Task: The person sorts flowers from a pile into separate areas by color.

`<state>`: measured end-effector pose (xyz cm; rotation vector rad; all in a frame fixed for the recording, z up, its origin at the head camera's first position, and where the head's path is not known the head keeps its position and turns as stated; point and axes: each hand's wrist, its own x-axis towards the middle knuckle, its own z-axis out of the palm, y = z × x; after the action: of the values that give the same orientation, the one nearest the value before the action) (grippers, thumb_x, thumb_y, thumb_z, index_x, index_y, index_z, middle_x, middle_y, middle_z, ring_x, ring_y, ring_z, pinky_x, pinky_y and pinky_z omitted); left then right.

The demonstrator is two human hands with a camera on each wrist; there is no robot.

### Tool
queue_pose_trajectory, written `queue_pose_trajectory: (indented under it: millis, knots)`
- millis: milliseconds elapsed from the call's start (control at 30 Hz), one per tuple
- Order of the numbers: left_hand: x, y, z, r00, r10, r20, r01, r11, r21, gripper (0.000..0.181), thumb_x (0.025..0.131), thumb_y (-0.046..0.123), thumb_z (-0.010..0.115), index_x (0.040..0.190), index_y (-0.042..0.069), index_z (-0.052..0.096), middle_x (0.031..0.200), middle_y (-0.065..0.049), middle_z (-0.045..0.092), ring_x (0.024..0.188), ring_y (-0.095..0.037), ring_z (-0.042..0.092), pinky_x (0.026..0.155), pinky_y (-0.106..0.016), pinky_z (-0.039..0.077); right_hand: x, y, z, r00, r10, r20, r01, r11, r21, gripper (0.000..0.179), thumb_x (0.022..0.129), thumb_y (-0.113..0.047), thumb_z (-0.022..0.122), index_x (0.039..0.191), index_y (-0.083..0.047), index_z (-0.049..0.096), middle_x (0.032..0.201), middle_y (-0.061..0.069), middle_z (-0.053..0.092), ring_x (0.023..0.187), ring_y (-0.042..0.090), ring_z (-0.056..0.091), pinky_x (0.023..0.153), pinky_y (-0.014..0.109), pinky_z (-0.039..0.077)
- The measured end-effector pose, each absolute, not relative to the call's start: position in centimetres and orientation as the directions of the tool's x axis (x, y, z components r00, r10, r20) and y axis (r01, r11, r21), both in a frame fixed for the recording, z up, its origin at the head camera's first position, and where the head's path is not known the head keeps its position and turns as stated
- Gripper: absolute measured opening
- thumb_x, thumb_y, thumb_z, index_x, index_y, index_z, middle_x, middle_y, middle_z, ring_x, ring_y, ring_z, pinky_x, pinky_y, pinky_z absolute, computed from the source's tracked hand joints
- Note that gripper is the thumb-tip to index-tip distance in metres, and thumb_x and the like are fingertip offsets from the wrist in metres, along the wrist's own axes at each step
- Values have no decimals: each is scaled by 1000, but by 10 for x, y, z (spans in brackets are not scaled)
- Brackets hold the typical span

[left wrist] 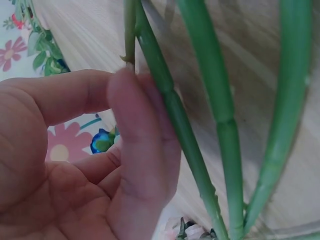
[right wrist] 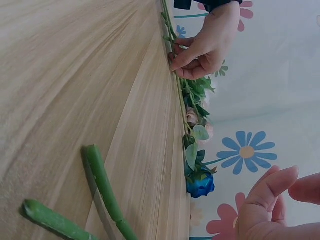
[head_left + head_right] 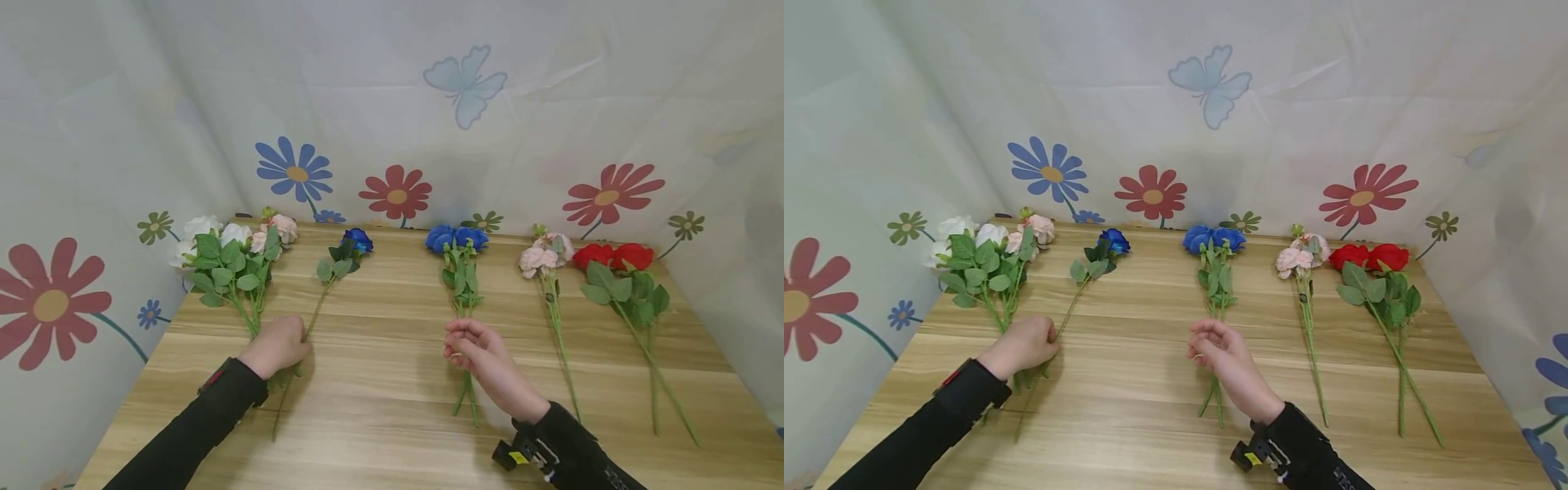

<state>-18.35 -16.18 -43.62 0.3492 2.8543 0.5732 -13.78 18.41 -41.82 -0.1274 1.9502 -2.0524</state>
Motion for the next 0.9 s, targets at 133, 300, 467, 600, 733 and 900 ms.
queue_pose_trajectory:
  millis: [133,300,467,600,733,900]
  knots:
    - [-185,-163,-438,-945,275,-175,168,872,461,43,78,2,57,48,17,30,46,9,18,41,-8,16,41,-22,15,-138,184,-419,-948,-285,-144,158,-28,-987,28,100,-14,48,121,4,43,99,11,54,88,17,55,75,28,49]
    - [-186,-163,-438,-939,258,-228,109,850,515,36,79,3,55,47,15,43,40,7,37,38,-9,23,40,-22,18,-138,183,-419,-946,-288,-150,164,-27,-986,28,100,-15,48,120,3,43,101,16,52,88,17,55,75,28,49]
    - [-186,-163,-438,-932,252,-259,69,827,558,21,85,6,56,65,8,61,49,-1,56,43,-12,44,44,-24,32,-138,182,-419,-945,-287,-159,173,-25,-985,28,100,-15,48,121,3,43,102,15,51,89,17,54,76,28,48]
    - [-186,-163,-440,-928,262,-265,48,789,612,9,88,10,58,81,6,62,58,-2,60,51,-15,57,51,-27,43,-138,183,-419,-943,-290,-162,177,-25,-984,29,100,-15,48,121,4,43,103,16,52,90,17,54,76,29,48]
    - [-186,-163,-440,-924,280,-261,33,738,674,8,89,10,60,85,4,60,64,-4,61,53,-14,60,52,-27,47,-137,183,-419,-942,-295,-162,176,-21,-984,30,100,-16,47,122,4,42,105,17,51,90,18,54,77,30,49]
    - [-185,-159,-439,-917,304,-259,18,679,734,10,91,12,60,89,2,60,71,-8,62,56,-17,61,51,-26,48,-137,182,-418,-944,-289,-161,177,-31,-984,29,100,-15,48,121,5,43,102,13,53,89,17,55,75,28,49]
